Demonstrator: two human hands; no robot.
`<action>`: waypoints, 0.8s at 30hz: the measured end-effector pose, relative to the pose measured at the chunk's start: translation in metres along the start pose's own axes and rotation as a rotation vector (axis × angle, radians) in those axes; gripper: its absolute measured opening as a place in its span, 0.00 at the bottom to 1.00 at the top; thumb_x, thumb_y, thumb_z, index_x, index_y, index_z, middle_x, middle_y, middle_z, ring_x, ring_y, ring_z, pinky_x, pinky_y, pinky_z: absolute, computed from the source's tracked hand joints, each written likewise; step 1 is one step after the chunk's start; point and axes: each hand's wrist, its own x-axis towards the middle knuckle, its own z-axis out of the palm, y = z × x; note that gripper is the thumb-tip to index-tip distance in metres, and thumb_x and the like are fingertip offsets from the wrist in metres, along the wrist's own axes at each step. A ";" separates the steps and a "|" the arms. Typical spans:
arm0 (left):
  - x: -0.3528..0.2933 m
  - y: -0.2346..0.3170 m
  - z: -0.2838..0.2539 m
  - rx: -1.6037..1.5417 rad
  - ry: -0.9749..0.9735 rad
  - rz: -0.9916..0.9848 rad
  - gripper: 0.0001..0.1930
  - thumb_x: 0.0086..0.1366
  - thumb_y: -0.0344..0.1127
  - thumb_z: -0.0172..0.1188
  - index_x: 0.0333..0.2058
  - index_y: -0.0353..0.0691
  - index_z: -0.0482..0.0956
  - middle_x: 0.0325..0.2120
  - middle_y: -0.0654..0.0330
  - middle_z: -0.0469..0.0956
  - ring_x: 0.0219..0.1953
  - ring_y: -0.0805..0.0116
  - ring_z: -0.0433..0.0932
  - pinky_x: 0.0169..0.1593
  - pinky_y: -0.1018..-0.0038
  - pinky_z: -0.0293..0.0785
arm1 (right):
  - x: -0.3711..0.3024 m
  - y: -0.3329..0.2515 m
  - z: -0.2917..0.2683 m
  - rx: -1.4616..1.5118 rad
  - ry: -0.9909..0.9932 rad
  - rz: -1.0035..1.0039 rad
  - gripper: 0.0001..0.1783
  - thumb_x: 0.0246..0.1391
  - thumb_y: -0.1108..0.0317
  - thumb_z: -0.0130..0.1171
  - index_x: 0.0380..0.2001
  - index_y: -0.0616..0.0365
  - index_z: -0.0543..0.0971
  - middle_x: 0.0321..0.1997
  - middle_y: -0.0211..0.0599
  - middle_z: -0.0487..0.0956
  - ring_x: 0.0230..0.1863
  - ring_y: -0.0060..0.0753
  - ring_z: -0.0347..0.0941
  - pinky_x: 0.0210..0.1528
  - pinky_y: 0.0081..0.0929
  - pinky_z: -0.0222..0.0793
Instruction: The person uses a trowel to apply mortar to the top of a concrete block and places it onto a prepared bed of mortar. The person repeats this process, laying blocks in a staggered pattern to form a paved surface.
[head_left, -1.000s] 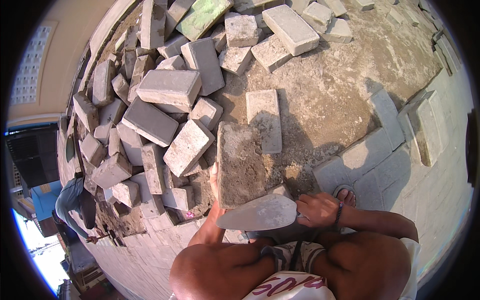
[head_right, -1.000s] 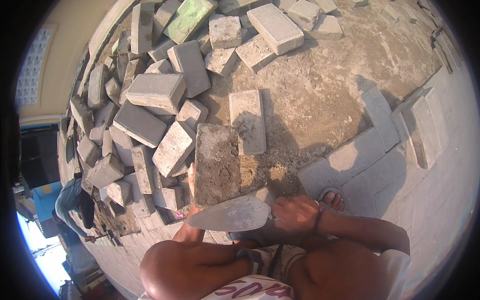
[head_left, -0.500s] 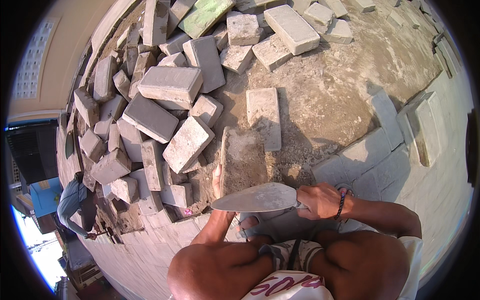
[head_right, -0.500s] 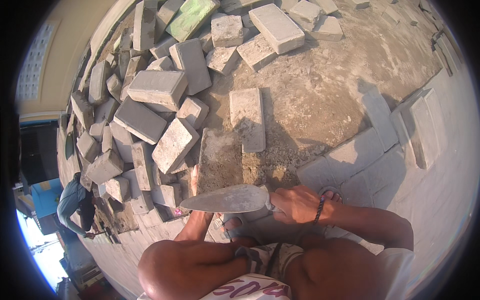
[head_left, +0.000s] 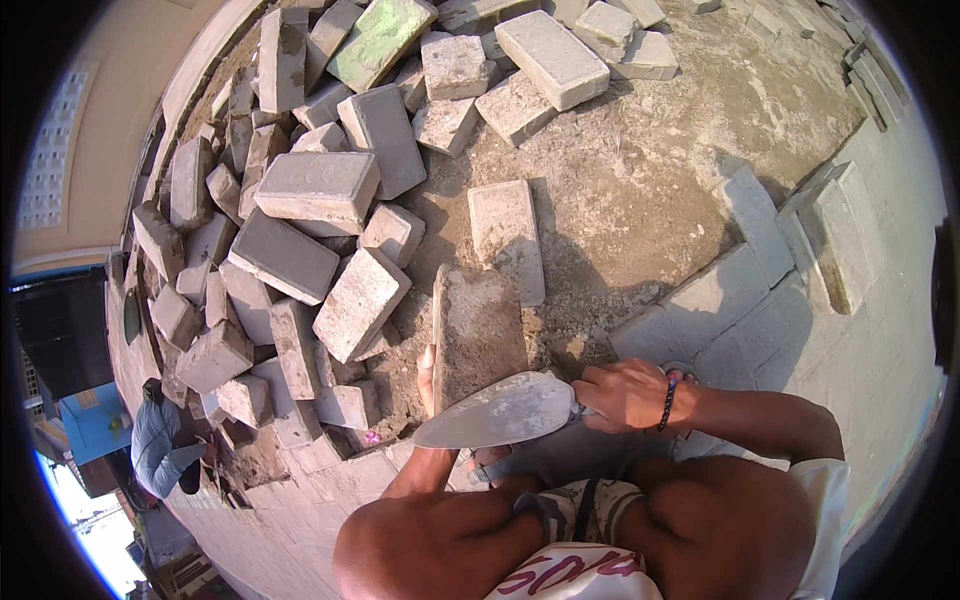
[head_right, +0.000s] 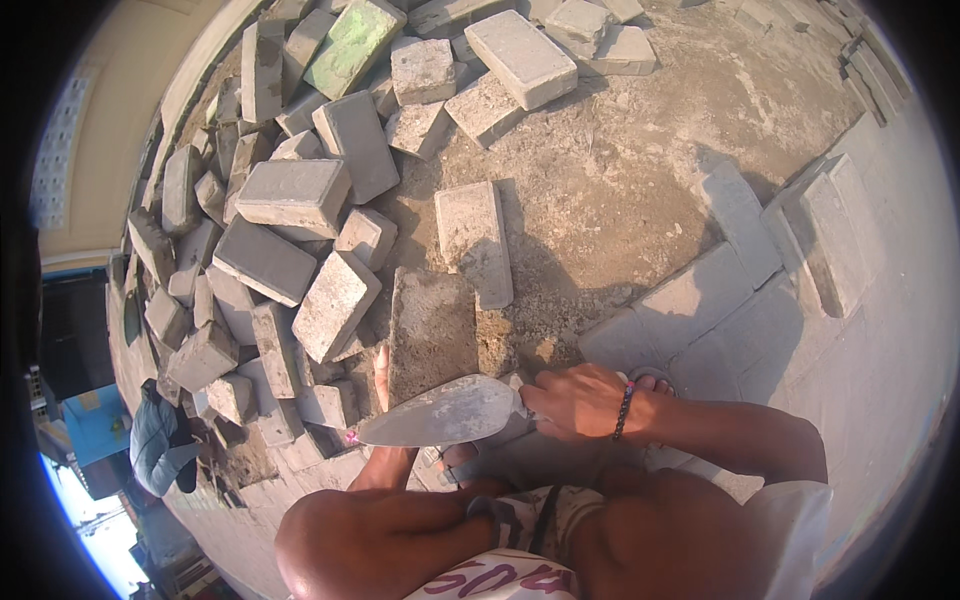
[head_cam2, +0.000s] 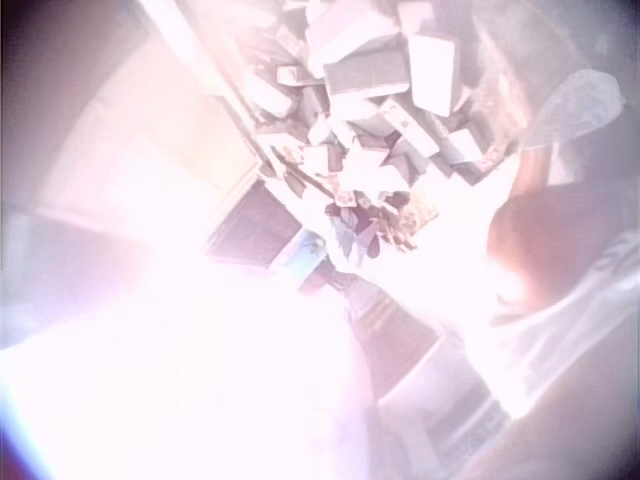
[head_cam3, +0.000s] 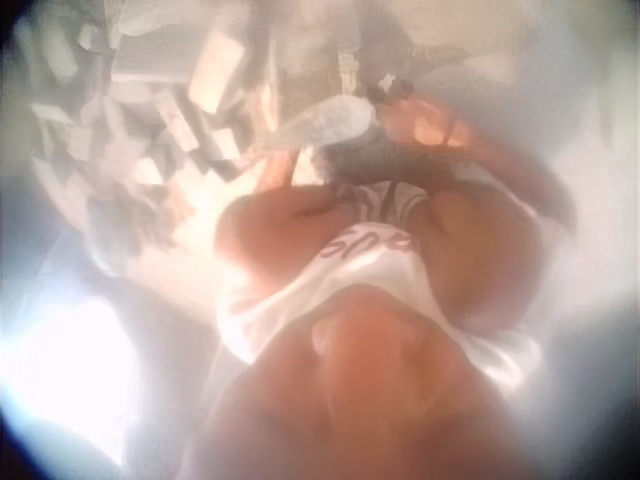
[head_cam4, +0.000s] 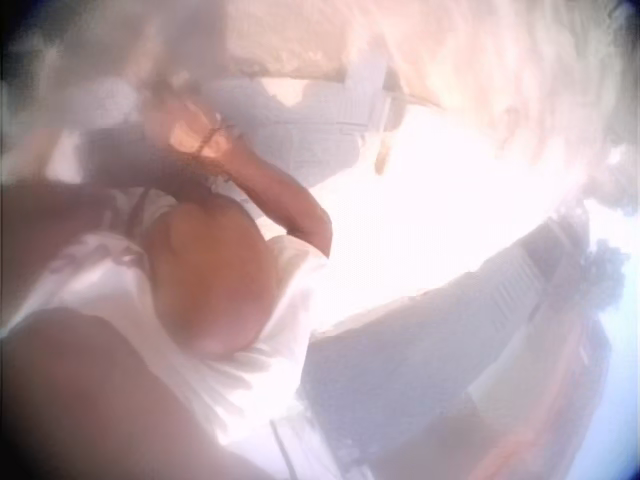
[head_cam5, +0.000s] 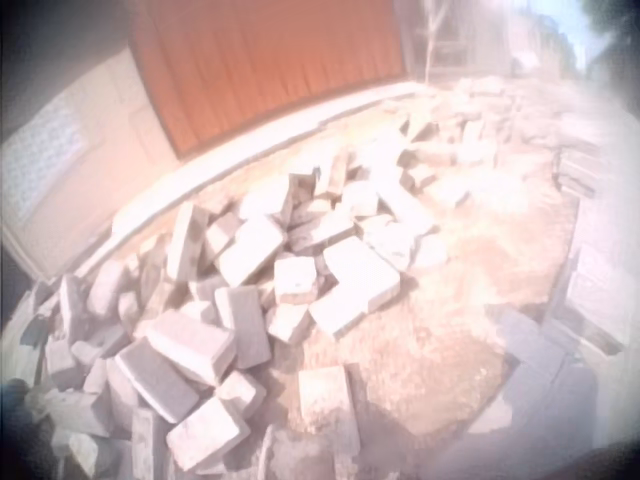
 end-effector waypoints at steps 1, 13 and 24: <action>0.000 -0.005 0.006 -0.017 -0.014 0.009 0.29 0.66 0.55 0.55 0.56 0.40 0.75 0.52 0.49 0.78 0.50 0.52 0.80 0.56 0.54 0.76 | 0.010 0.020 0.014 0.002 0.057 0.153 0.18 0.50 0.63 0.62 0.40 0.64 0.74 0.34 0.55 0.81 0.36 0.59 0.80 0.37 0.50 0.76; -0.009 0.027 0.098 0.996 -0.244 -0.063 0.46 0.48 0.45 0.70 0.65 0.36 0.63 0.50 0.51 0.74 0.50 0.55 0.77 0.56 0.62 0.73 | -0.098 0.063 -0.067 0.284 0.833 0.686 0.16 0.53 0.65 0.61 0.40 0.64 0.72 0.24 0.55 0.76 0.23 0.55 0.75 0.30 0.45 0.68; 0.061 -0.115 0.294 2.588 -1.663 0.352 0.56 0.40 0.50 0.77 0.70 0.58 0.59 0.61 0.38 0.58 0.60 0.40 0.63 0.64 0.51 0.59 | -0.254 0.048 0.006 0.490 1.651 0.932 0.08 0.55 0.71 0.59 0.35 0.60 0.73 0.21 0.28 0.73 0.21 0.18 0.69 0.24 0.24 0.65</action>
